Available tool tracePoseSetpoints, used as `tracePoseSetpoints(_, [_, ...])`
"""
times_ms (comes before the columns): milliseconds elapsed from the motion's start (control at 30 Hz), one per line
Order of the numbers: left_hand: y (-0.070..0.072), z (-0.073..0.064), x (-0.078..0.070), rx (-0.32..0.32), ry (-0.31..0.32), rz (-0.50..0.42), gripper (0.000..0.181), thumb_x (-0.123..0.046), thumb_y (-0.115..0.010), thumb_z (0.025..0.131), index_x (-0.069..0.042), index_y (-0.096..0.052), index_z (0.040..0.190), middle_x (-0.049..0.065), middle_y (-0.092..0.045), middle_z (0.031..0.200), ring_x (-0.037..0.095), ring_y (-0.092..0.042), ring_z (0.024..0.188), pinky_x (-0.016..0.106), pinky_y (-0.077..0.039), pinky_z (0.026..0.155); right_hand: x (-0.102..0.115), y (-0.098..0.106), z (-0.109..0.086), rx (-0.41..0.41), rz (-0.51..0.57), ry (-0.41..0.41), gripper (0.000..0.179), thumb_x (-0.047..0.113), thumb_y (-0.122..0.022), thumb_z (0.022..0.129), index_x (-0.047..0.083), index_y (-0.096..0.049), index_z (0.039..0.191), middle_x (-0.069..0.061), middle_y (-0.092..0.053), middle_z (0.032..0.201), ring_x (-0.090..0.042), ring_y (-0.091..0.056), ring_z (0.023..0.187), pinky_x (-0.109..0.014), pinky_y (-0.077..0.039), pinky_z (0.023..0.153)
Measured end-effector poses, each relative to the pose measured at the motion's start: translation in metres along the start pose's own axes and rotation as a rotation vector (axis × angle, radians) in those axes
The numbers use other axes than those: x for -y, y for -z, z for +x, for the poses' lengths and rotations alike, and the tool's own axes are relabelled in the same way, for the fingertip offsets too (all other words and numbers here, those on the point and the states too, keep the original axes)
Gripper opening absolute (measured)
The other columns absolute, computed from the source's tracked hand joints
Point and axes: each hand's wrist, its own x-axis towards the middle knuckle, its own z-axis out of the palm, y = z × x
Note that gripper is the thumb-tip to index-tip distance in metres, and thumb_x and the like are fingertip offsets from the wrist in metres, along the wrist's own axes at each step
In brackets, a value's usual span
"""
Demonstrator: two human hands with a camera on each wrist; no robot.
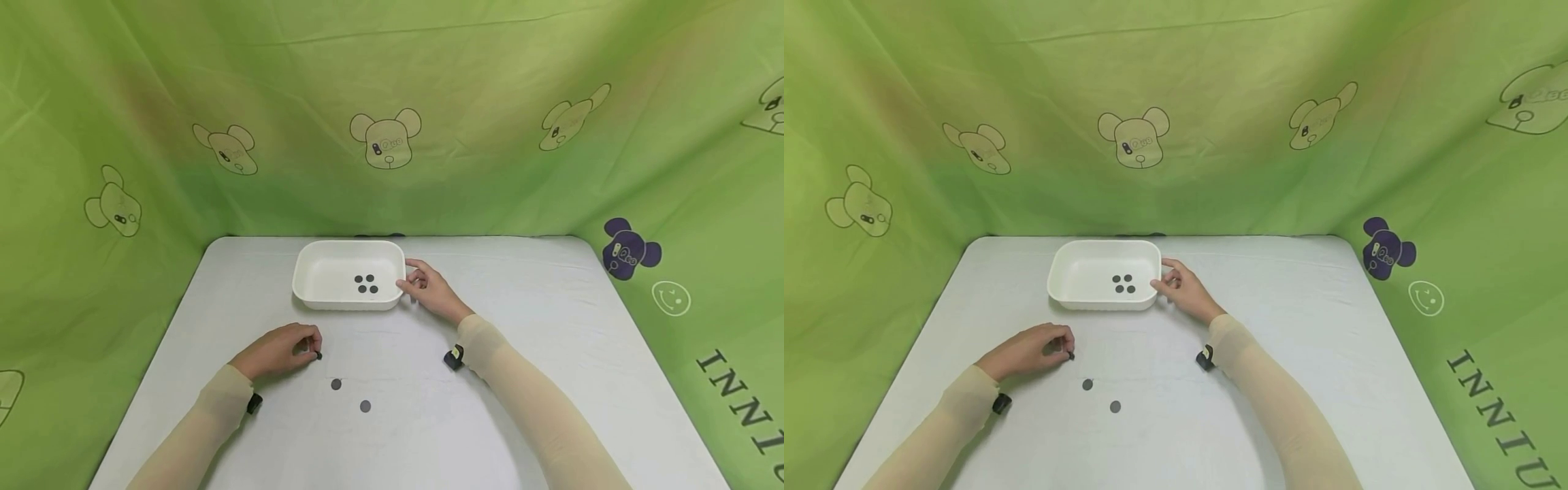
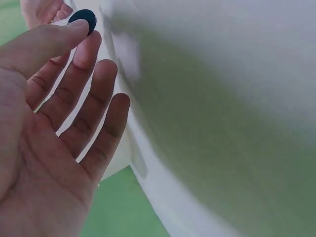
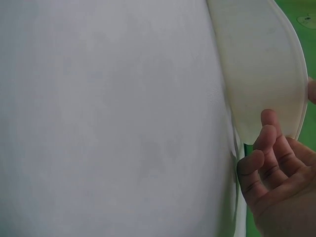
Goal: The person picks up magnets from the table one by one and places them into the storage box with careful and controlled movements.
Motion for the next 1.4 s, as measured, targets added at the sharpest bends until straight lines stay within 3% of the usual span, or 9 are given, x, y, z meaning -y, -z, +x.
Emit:
tracePoseSetpoints(267, [0.014,0.008,-0.002,-0.015,-0.009,-0.115,0.019,-0.005,-0.075,0.100,-0.022,-0.065,0.103,-0.007,-0.069,0.101,0.012,-0.062,0.095,0.036,-0.053,0.089,0.000,0.000,-0.001,-0.001,-0.001,-0.003,0.064,0.025,-0.076,0.104,0.007,-0.047,0.159,-0.009,-0.066,0.106,-0.015,-0.059,0.079,-0.026,-0.047,0.070])
tracePoseSetpoints(400, [0.022,0.012,-0.005,-0.050,-0.014,-0.134,0.018,-0.005,-0.074,0.100,-0.020,-0.066,0.105,-0.010,-0.070,0.101,0.011,-0.062,0.094,0.035,-0.054,0.088,0.000,0.000,-0.001,-0.001,-0.005,-0.004,0.065,0.026,-0.076,0.104,0.007,-0.047,0.159,-0.009,-0.066,0.106,-0.015,-0.059,0.079,-0.026,-0.047,0.071])
tracePoseSetpoints(800, [0.044,0.026,-0.010,-0.136,-0.023,-0.187,0.013,-0.010,-0.075,0.103,-0.020,-0.067,0.106,-0.006,-0.074,0.104,0.012,-0.063,0.094,0.038,-0.052,0.090,0.002,0.001,-0.001,-0.001,-0.009,-0.022,0.064,0.025,-0.075,0.105,0.008,-0.046,0.159,-0.008,-0.065,0.105,-0.014,-0.059,0.078,-0.026,-0.046,0.071])
tracePoseSetpoints(1067, [0.058,0.039,-0.007,-0.150,0.000,-0.174,0.010,-0.011,-0.074,0.103,-0.017,-0.066,0.106,-0.006,-0.072,0.104,0.016,-0.061,0.096,0.049,-0.052,0.094,0.002,0.000,-0.001,-0.006,-0.010,-0.020,0.063,0.025,-0.075,0.104,0.008,-0.047,0.158,-0.007,-0.065,0.106,-0.014,-0.058,0.079,-0.026,-0.048,0.070])
tracePoseSetpoints(1400, [0.075,0.064,-0.002,-0.161,0.023,-0.166,0.007,-0.012,-0.072,0.105,-0.012,-0.065,0.107,-0.004,-0.075,0.105,0.018,-0.061,0.096,0.043,-0.049,0.094,0.001,0.000,0.000,-0.004,-0.002,-0.013,0.065,0.026,-0.076,0.104,0.007,-0.047,0.159,-0.008,-0.066,0.105,-0.015,-0.058,0.079,-0.025,-0.048,0.069])
